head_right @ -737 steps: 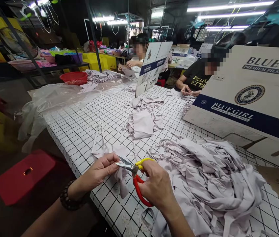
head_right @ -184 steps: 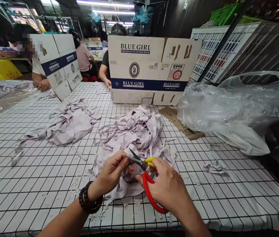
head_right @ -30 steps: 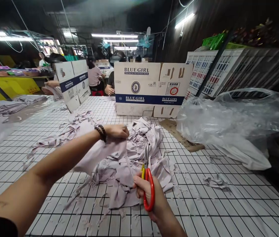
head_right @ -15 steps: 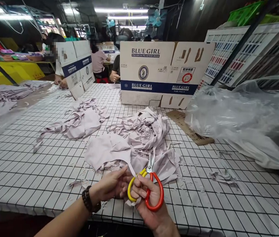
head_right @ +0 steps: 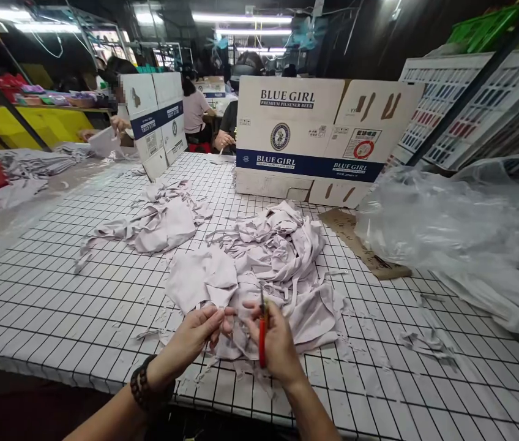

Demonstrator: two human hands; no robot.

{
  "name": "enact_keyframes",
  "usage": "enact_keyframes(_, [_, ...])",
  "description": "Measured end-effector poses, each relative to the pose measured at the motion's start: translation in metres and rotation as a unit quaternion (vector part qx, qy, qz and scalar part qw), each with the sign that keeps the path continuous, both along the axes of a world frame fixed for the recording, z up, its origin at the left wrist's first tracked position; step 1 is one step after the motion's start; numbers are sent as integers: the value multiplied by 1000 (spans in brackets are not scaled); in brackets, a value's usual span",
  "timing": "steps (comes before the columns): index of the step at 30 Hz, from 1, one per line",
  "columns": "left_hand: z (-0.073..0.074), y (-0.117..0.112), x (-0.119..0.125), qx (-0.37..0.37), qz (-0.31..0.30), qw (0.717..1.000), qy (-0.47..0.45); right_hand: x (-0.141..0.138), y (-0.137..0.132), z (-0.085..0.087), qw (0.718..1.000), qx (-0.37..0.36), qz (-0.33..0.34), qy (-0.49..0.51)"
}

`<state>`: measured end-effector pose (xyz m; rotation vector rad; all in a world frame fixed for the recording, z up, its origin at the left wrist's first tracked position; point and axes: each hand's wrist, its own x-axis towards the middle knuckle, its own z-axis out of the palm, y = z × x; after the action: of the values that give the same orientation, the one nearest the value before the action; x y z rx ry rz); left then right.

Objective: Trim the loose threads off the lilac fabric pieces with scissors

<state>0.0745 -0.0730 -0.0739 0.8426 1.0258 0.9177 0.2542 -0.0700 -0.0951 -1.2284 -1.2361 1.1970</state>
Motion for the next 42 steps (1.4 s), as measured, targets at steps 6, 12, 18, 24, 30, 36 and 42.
enact_keyframes(6, [4,7,-20,68,2,997,43,-56,34,-10,996,41,71,37])
enact_keyframes(12, [6,17,-34,168,-11,976,136,-63,51,-7,995,79,52,27])
enact_keyframes(18, [13,24,-37,291,66,927,225,-55,54,9,992,92,79,-40])
enact_keyframes(24, [4,32,-30,237,49,967,82,-47,50,23,986,48,138,-78])
enact_keyframes(30, [1,34,-31,246,20,965,86,-13,43,56,933,28,149,-325])
enact_keyframes(36, [4,34,-31,304,-18,941,148,-12,34,74,875,34,156,-457])
enact_keyframes(42, [3,32,-30,322,-28,935,144,-19,33,76,863,46,152,-480])
